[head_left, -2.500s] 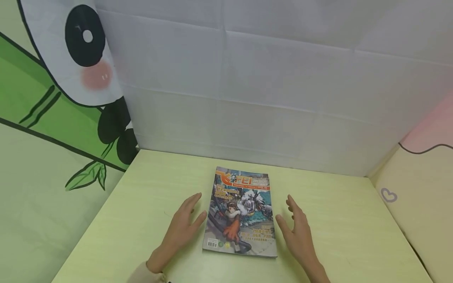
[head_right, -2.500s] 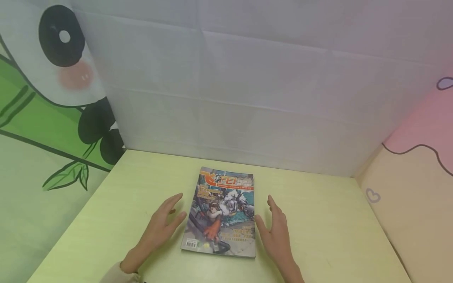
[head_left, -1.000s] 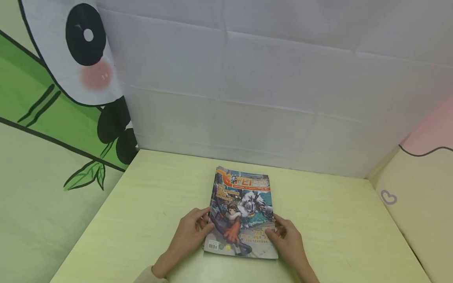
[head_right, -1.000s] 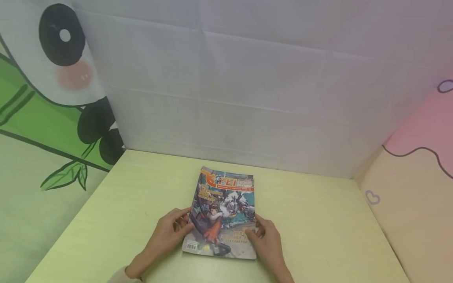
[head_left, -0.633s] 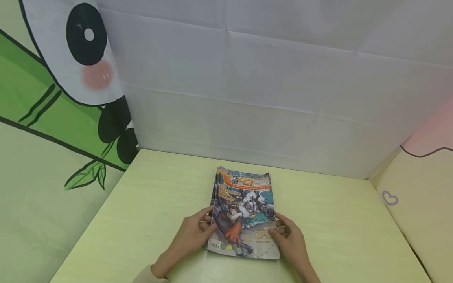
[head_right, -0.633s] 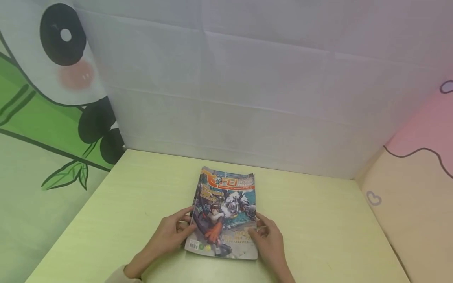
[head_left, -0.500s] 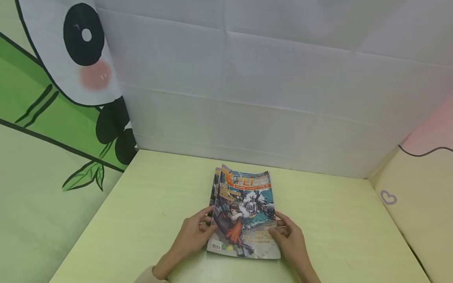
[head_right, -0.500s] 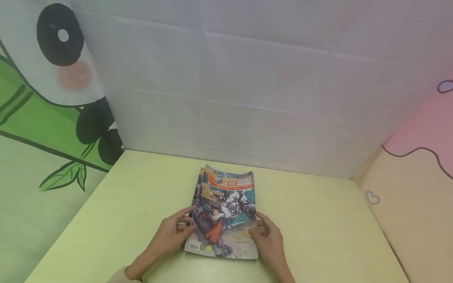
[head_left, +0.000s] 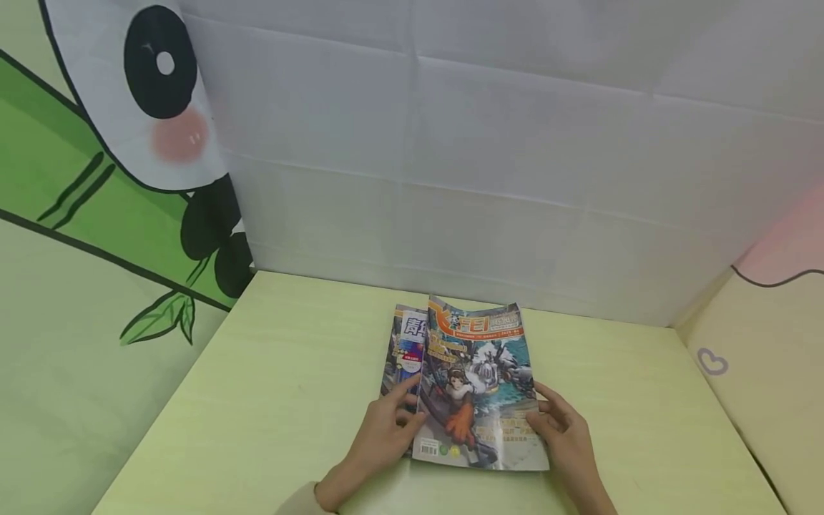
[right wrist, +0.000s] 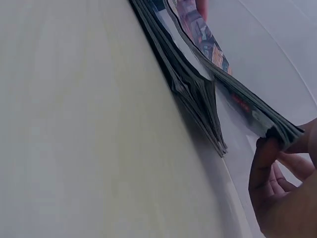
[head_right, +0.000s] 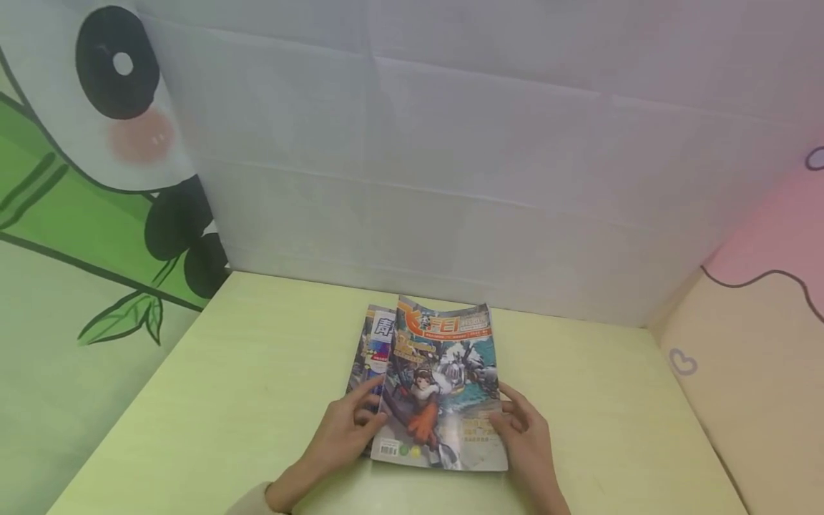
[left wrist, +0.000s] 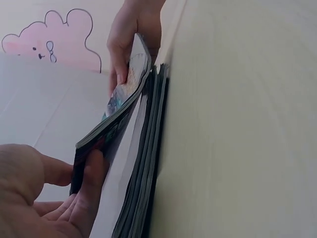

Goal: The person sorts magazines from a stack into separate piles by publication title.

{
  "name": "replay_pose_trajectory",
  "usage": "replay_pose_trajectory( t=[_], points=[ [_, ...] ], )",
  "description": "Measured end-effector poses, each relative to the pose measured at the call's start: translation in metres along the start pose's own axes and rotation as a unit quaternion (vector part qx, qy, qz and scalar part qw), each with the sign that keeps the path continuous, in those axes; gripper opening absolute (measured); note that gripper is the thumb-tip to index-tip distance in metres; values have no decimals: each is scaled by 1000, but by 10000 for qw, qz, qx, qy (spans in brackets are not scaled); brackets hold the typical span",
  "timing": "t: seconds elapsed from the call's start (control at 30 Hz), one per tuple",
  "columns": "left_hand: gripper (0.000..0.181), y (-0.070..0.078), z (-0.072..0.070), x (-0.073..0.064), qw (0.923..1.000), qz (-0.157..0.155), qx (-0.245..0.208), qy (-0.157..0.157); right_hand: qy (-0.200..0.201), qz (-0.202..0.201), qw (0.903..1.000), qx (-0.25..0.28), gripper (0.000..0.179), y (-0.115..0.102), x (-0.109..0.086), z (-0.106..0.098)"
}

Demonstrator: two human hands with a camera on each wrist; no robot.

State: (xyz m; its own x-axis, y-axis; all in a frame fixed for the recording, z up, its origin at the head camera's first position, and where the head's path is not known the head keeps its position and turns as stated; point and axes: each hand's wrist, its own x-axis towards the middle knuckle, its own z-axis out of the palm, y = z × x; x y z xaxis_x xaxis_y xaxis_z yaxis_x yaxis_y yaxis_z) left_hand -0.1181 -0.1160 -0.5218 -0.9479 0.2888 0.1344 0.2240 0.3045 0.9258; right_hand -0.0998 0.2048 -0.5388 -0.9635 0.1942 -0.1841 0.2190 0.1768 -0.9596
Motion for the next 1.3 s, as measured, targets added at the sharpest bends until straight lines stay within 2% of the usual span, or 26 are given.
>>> replay_pose_trajectory(
  t=[0.2,0.33,0.47,0.7,0.97,1.17,1.3],
  points=[
    [65,8,19,3,9991,-32,-416,11,82,17,9999,134,59,0,1,-24],
    [66,14,31,8,9978,-80,-658,-10,88,-162,9998,77,59,-1,3,-38],
    [66,17,42,12,9978,-117,-648,-69,72,-392,9992,70,58,2,3,-53],
    [66,19,66,15,9965,-140,-779,-270,70,-439,9962,750,49,10,-2,-79],
    [66,24,88,20,9901,-345,-1293,-417,-67,-512,9896,1346,48,25,-4,-101],
    [69,29,101,26,9879,-578,-1339,-529,-46,-615,9843,1652,51,35,-7,-114],
    [73,33,109,29,9885,-646,-1178,-691,-123,-716,9811,1792,52,42,-8,-122]
  ],
)
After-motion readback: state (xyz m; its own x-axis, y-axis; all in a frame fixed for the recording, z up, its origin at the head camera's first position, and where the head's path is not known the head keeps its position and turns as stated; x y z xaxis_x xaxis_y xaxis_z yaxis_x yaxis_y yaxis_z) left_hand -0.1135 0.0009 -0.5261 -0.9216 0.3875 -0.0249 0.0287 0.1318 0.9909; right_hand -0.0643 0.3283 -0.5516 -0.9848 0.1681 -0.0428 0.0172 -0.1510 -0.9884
